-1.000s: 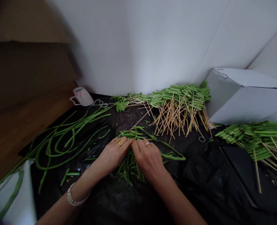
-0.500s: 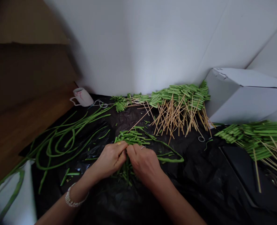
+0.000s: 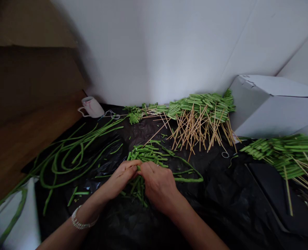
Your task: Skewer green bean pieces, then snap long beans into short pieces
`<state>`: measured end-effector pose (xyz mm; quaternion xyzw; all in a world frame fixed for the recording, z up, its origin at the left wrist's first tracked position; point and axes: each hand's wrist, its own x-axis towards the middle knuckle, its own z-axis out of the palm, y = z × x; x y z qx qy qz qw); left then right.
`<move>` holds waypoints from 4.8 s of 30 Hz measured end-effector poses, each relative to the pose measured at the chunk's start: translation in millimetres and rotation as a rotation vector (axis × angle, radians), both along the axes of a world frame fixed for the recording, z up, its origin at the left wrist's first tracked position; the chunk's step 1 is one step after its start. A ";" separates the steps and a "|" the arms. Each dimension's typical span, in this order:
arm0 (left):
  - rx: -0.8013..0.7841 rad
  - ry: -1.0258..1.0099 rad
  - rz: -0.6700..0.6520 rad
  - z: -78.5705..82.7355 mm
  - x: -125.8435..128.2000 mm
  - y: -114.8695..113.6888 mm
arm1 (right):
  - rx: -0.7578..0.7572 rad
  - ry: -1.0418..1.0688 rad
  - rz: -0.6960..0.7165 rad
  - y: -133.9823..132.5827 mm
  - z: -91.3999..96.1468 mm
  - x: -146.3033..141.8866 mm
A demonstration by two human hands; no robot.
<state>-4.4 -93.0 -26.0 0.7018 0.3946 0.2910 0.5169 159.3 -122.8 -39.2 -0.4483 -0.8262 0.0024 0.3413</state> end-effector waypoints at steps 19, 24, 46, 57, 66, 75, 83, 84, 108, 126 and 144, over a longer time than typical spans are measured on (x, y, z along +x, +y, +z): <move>-0.247 -0.494 0.129 -1.1 0.1 6.2 | -0.100 0.213 0.012 0.0 3.7 3.0; -0.039 -0.198 0.276 -3.1 3.5 2.6 | 0.069 0.107 -0.033 2.7 -1.0 1.7; -0.457 -0.539 0.228 -4.8 -3.2 11.7 | -0.824 1.220 0.118 11.0 7.2 8.2; -0.207 -0.128 -0.080 3.0 -1.6 0.1 | -0.434 0.801 0.000 4.3 6.6 -1.4; 0.224 0.203 -0.099 2.0 -2.0 -4.1 | -0.480 0.559 0.022 10.1 0.9 9.1; 0.392 0.205 0.036 -6.5 7.3 -10.5 | -0.263 0.450 0.079 0.1 -1.1 -7.0; -0.286 -0.247 -0.015 -6.6 10.9 -11.0 | -0.221 0.509 0.093 -6.0 3.2 -9.4; -0.366 -0.297 -0.019 -7.2 11.1 -11.2 | -0.224 0.511 0.102 -6.3 3.6 -9.3; 0.668 0.361 0.010 -7.9 -0.7 -11.3 | -0.703 0.612 0.304 -0.7 9.2 0.4; -0.023 -0.175 0.215 0.8 1.4 0.4 | -0.648 0.470 0.085 3.0 -3.6 -2.5; -0.136 -0.009 -0.082 0.8 -3.2 0.8 | -0.113 0.492 -0.053 1.5 4.7 6.1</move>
